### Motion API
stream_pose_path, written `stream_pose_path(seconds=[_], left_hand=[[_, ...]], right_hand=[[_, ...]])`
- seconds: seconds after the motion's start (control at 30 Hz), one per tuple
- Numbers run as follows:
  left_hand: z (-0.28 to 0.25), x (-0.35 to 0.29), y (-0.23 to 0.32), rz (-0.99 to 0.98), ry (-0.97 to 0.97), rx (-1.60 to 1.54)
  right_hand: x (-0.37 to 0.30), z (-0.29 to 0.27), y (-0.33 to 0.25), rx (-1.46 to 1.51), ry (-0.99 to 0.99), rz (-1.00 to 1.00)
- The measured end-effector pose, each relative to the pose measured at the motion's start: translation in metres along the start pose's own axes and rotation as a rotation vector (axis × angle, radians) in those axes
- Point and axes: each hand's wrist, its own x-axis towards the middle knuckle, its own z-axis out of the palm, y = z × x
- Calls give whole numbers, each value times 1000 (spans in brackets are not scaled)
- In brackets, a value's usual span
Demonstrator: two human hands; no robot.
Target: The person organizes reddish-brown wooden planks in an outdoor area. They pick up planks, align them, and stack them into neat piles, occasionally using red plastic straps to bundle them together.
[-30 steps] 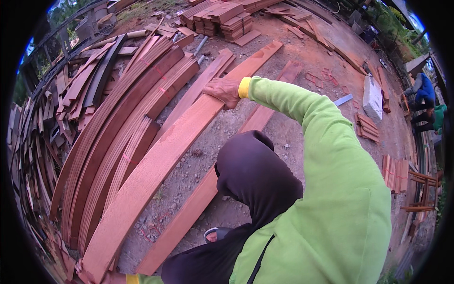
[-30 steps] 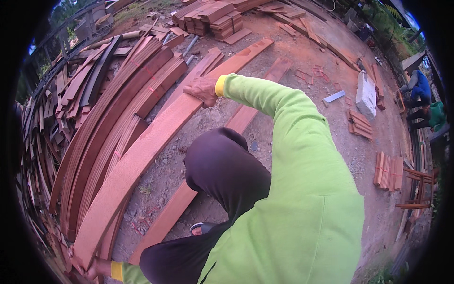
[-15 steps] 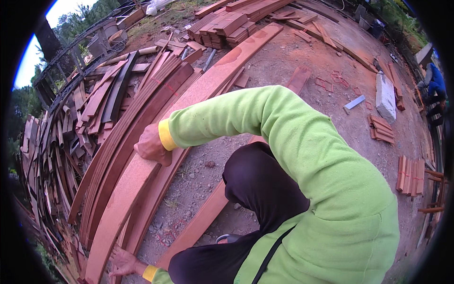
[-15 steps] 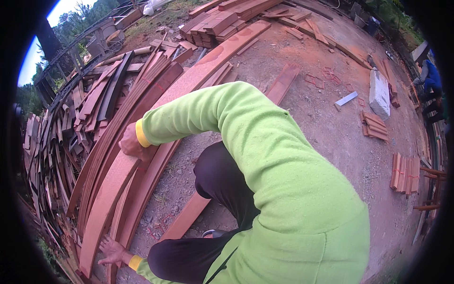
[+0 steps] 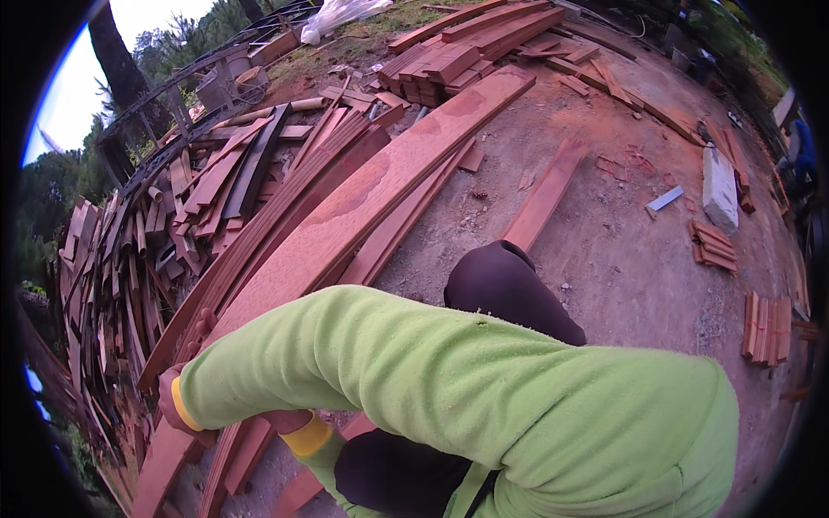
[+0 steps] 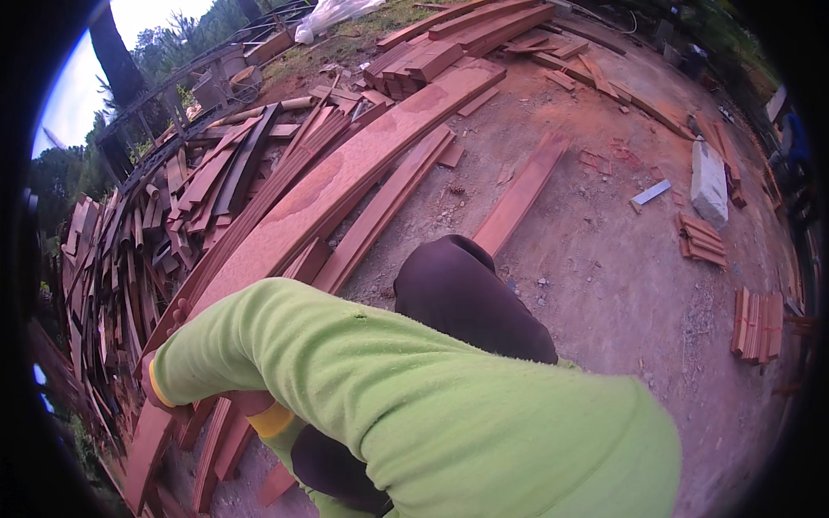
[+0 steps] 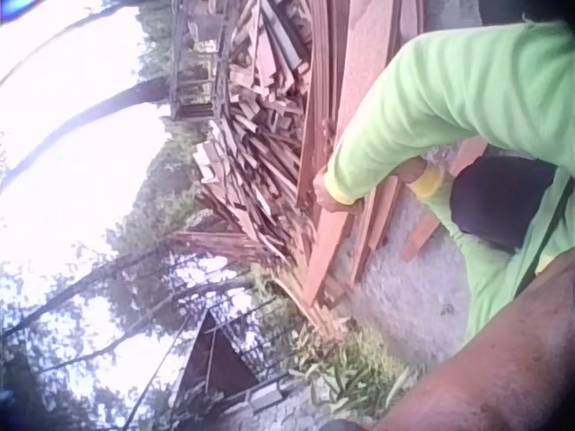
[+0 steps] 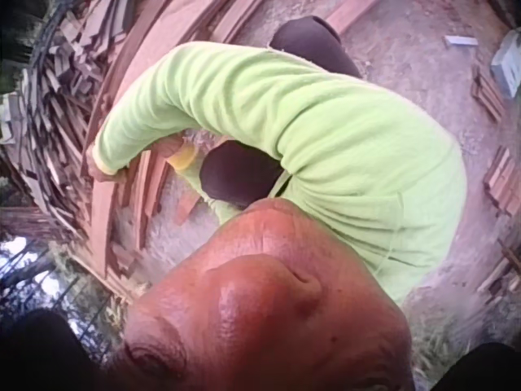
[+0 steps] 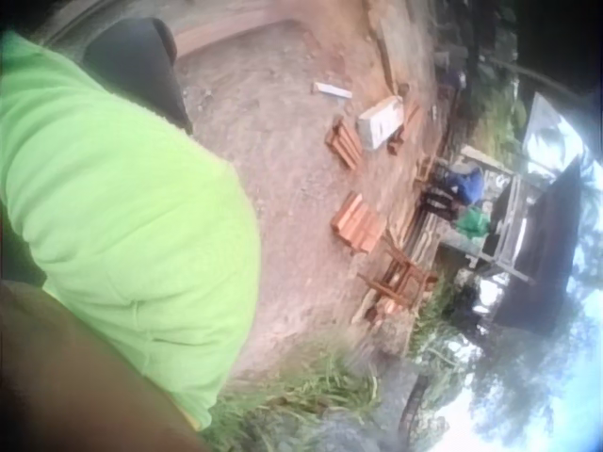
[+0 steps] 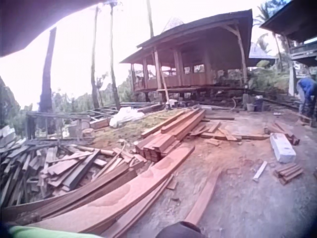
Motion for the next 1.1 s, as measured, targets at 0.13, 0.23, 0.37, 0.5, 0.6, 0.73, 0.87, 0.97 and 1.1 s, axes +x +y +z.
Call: stream_pose_path(seconds=[0.13,0.23,0.37,0.5,0.6,0.73,0.87,0.97,1.1], left_hand=[[-7,14,36,150,57,-93],[-15,28,61,258,106,-131],[-18,43,101,530,288,-99],[-46,50,149,219,-40,-101],[-70,67,186,290,104,34],[-93,80,203,248,268,99],[-116,80,214,171,448,93],[-134,73,222,129,581,72],[-147,62,228,106,710,24]], right_hand=[[17,3,-17,3,39,-40],[24,6,-16,14,126,-45],[4,-3,16,39,422,-50],[-137,8,127,138,269,5],[-251,30,172,220,217,220],[-291,18,169,213,-32,298],[-281,11,139,134,-27,351],[-273,12,133,114,-24,296],[-272,6,126,117,-16,288]])
